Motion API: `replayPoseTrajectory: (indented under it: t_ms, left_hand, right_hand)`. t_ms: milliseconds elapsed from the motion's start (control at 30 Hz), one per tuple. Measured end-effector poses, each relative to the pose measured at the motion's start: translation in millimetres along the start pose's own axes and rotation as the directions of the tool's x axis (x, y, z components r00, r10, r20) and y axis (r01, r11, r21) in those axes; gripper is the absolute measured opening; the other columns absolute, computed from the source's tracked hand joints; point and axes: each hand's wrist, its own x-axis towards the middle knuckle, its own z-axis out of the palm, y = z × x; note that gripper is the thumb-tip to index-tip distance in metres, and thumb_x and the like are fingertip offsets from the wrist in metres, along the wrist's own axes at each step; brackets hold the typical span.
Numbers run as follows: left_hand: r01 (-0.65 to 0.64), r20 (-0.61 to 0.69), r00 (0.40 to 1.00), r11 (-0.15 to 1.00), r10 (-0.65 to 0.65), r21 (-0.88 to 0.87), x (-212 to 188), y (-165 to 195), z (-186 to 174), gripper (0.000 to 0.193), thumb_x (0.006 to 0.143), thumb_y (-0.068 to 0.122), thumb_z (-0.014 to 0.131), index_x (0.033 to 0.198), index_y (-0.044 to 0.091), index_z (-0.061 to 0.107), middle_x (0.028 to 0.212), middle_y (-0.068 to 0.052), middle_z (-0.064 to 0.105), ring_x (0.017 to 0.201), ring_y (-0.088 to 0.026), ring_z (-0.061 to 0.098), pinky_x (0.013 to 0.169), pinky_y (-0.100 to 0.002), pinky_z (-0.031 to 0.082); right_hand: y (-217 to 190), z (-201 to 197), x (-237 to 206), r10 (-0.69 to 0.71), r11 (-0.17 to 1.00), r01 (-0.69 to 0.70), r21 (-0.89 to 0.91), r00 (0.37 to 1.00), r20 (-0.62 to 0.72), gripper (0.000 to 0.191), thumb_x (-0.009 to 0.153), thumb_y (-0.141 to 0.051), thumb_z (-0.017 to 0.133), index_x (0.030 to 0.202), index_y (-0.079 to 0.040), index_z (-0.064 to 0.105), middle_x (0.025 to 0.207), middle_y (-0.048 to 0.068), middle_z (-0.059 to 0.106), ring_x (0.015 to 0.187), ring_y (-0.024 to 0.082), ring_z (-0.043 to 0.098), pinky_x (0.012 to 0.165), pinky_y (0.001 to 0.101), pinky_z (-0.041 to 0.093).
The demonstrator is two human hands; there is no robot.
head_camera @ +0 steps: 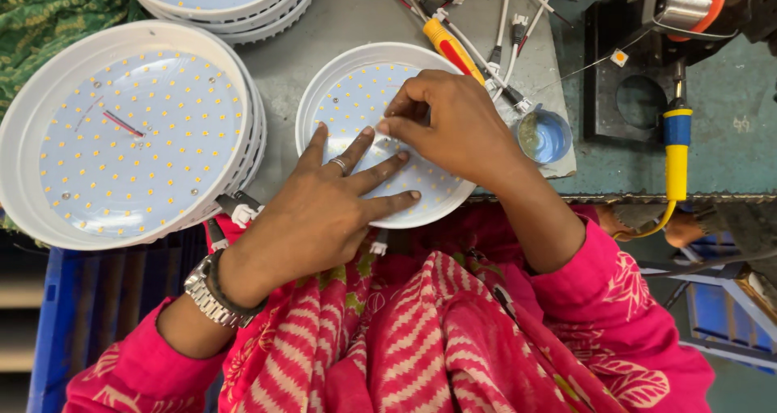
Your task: The person solders red and black wires onto the solder pads of round LED light panels using a soldering iron, dipping the wire ends into flux first. They hold each panel steady with one hand while soldering the wire connections, then set the finished panel aside and take the next one.
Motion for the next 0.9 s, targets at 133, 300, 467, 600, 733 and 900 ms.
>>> replayPoseTrajectory:
  t_ms: [133, 300, 467, 600, 733, 900]
  left_hand:
    - [0.011, -0.07, 0.998, 0.999, -0.008, 0.048, -8.4, -4.5, 2.7, 0.059, 0.074, 0.016, 0.072, 0.131, 0.031, 0.068, 0.147, -0.006, 0.056, 0.136, -0.042, 0.048, 0.105, -0.074, 0.031]
    - [0.104, -0.099, 0.991, 0.983, -0.09, 0.152, -4.8, -17.4, 11.0, 0.053, 0.082, 0.014, 0.069, 0.131, 0.033, 0.07, 0.145, -0.007, 0.06, 0.131, -0.039, 0.054, 0.109, -0.074, 0.031]
    - [0.043, -0.168, 0.984, 0.996, -0.056, -0.083, -7.1, -22.8, 9.9, 0.052, 0.075, 0.031, 0.077, 0.126, 0.023, 0.073, 0.136, -0.018, 0.063, 0.125, -0.051, 0.053, 0.101, -0.076, 0.03]
    - [0.156, -0.253, 0.938, 0.94, -0.237, -0.304, -3.9, -17.0, 9.3, 0.041, 0.087, 0.022, 0.078, 0.125, 0.008, 0.071, 0.113, -0.022, 0.07, 0.11, -0.045, 0.066, 0.112, -0.067, 0.035]
    - [0.292, -0.314, 0.782, 0.762, -0.538, -0.578, 13.1, -15.5, 16.4, 0.021, 0.085, 0.015, 0.072, 0.104, 0.006, 0.068, 0.101, -0.016, 0.071, 0.094, -0.041, 0.065, 0.092, -0.057, 0.049]
    - [0.199, -0.56, 0.713, 0.887, -0.423, -0.416, 30.7, -24.1, 26.1, 0.027, 0.083, 0.006, 0.07, 0.108, 0.004, 0.062, 0.11, -0.012, 0.068, 0.113, -0.037, 0.064, 0.12, -0.068, 0.021]
  right_hand:
    - [-2.6, 6.9, 2.7, -0.166, 0.982, 0.158, -0.105, 0.984, -0.065, 0.011, 0.091, -0.014, 0.078, 0.09, -0.003, 0.075, 0.089, 0.011, 0.071, 0.081, 0.029, 0.07, 0.07, 0.0395, 0.052]
    - [10.4, 18.1, 17.8, -0.242, 0.964, 0.228, -0.135, 0.965, -0.096, 0.006, 0.095, -0.007, 0.075, 0.099, -0.004, 0.077, 0.094, 0.011, 0.072, 0.085, 0.029, 0.07, 0.074, 0.0398, 0.053]
    - [15.1, 28.5, 24.8, -0.242, 0.97, 0.243, -0.001, 0.966, -0.095, 0.006, 0.096, -0.003, 0.072, 0.102, -0.003, 0.075, 0.099, 0.011, 0.071, 0.086, 0.026, 0.072, 0.074, 0.0363, 0.057]
    - [14.1, 30.8, 16.0, -0.28, 0.96, 0.278, -0.034, 0.951, -0.131, 0.007, 0.093, -0.005, 0.077, 0.099, -0.003, 0.077, 0.094, 0.011, 0.072, 0.081, 0.026, 0.073, 0.071, 0.0356, 0.057]
    - [12.8, 34.3, 2.1, -0.257, 0.965, 0.237, -0.115, 0.943, -0.211, 0.011, 0.084, -0.008, 0.082, 0.084, -0.001, 0.074, 0.081, 0.012, 0.069, 0.073, 0.028, 0.07, 0.066, 0.0377, 0.053]
    - [13.9, 30.2, -6.9, -0.213, 0.976, 0.192, -0.102, 0.94, -0.266, 0.02, 0.089, -0.014, 0.081, 0.081, -0.001, 0.068, 0.08, 0.012, 0.067, 0.069, 0.027, 0.068, 0.063, 0.0395, 0.051]
